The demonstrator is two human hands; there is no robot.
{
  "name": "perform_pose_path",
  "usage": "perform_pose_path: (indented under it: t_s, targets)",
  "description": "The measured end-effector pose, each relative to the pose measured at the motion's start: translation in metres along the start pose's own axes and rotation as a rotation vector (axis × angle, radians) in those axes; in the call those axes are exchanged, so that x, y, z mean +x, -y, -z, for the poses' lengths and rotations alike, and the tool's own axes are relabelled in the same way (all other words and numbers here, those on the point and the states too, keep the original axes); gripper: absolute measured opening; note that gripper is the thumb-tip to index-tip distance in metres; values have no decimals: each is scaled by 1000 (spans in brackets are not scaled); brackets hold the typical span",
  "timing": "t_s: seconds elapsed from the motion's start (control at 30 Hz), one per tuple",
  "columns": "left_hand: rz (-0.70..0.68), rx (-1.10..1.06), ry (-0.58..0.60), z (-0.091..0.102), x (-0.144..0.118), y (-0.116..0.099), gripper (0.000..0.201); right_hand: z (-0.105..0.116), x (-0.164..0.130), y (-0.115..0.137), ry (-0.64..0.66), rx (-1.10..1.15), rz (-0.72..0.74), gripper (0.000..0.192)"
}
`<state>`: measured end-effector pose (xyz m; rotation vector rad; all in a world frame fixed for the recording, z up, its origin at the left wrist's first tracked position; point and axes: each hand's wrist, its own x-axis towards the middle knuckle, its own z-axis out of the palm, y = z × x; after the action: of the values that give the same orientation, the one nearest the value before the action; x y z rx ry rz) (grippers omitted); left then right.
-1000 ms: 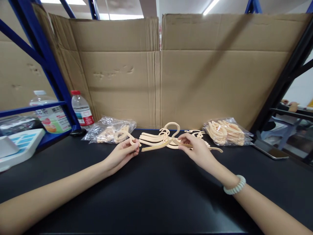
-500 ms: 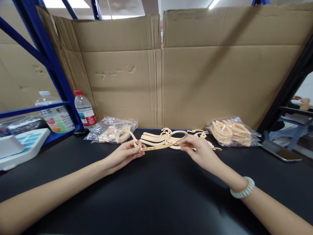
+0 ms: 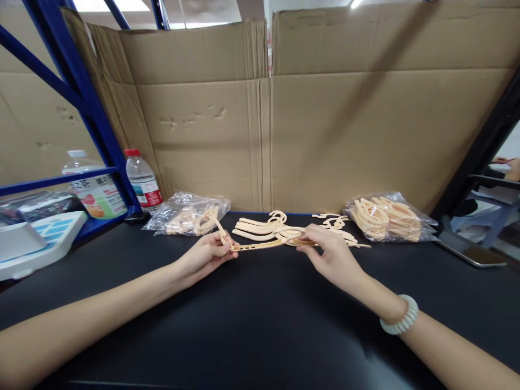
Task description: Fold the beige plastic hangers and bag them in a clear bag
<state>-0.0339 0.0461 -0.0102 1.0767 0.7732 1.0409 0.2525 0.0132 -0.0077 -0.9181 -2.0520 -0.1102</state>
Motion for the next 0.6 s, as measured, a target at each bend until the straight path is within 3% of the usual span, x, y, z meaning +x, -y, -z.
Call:
perform_pose_path:
  t_s: [0.27,0.6]
  targets:
    - [-114,-38,-118,-5,-2,2,24,-2,0,11,-20,18,-25,8]
    - [-103,-33,-143,-7,-6,3,17,-5,-1,9,19,283,-343,16]
